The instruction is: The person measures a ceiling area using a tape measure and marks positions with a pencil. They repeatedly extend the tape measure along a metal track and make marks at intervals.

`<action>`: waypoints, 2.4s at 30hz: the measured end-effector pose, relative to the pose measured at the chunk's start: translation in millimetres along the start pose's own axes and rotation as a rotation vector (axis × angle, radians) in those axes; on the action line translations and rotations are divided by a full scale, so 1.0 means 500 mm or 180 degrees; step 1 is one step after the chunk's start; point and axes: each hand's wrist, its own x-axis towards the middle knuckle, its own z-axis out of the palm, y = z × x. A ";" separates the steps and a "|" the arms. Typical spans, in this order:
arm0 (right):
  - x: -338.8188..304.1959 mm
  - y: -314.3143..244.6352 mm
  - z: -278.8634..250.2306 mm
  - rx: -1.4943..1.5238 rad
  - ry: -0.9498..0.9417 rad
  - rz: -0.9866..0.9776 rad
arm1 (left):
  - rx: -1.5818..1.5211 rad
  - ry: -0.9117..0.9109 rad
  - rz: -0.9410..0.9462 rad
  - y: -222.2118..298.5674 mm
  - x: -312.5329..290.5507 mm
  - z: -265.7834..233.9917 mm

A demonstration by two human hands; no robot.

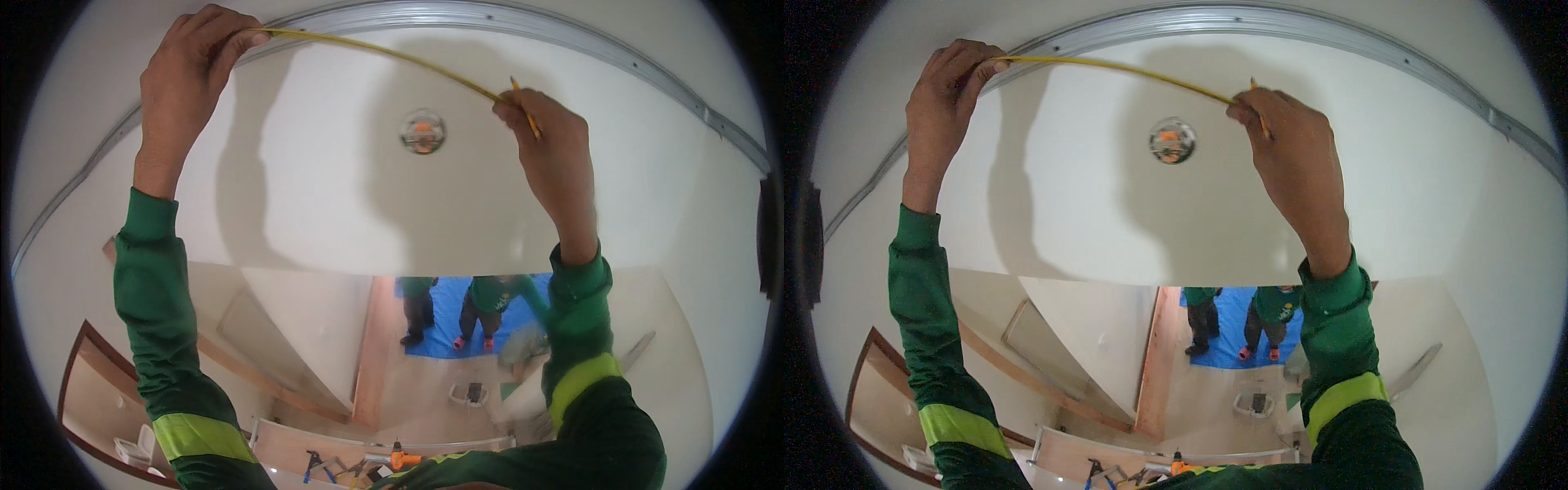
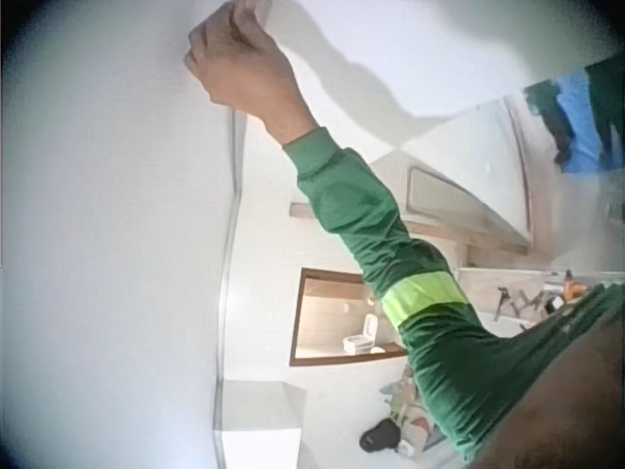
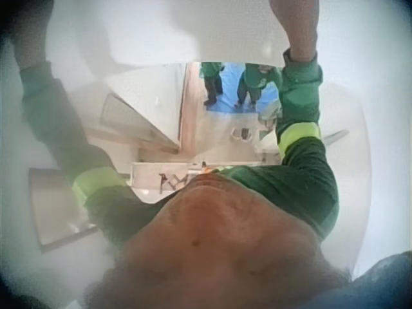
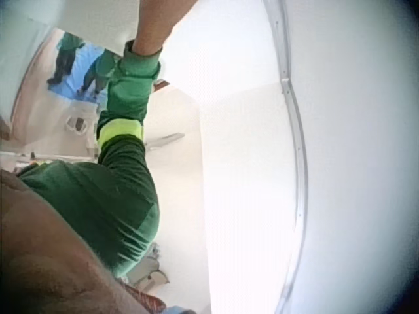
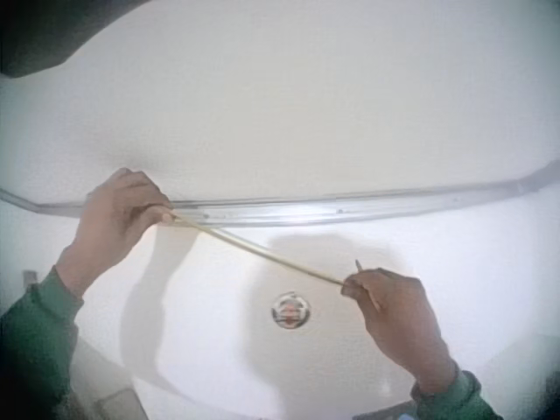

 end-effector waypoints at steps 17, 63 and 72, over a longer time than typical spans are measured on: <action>-0.104 0.397 -0.474 -0.1738 0.0529 -0.1040 | -0.1240 -0.1133 -0.0971 0.408 0.115 0.135; 0.070 0.479 -0.360 -0.1274 0.1283 -0.0331 | -0.0665 -0.0282 -0.1292 0.378 0.161 0.198; 0.048 0.382 -0.373 0.1012 0.0836 -0.0271 | -0.0622 -0.0201 -0.1399 0.393 0.153 0.204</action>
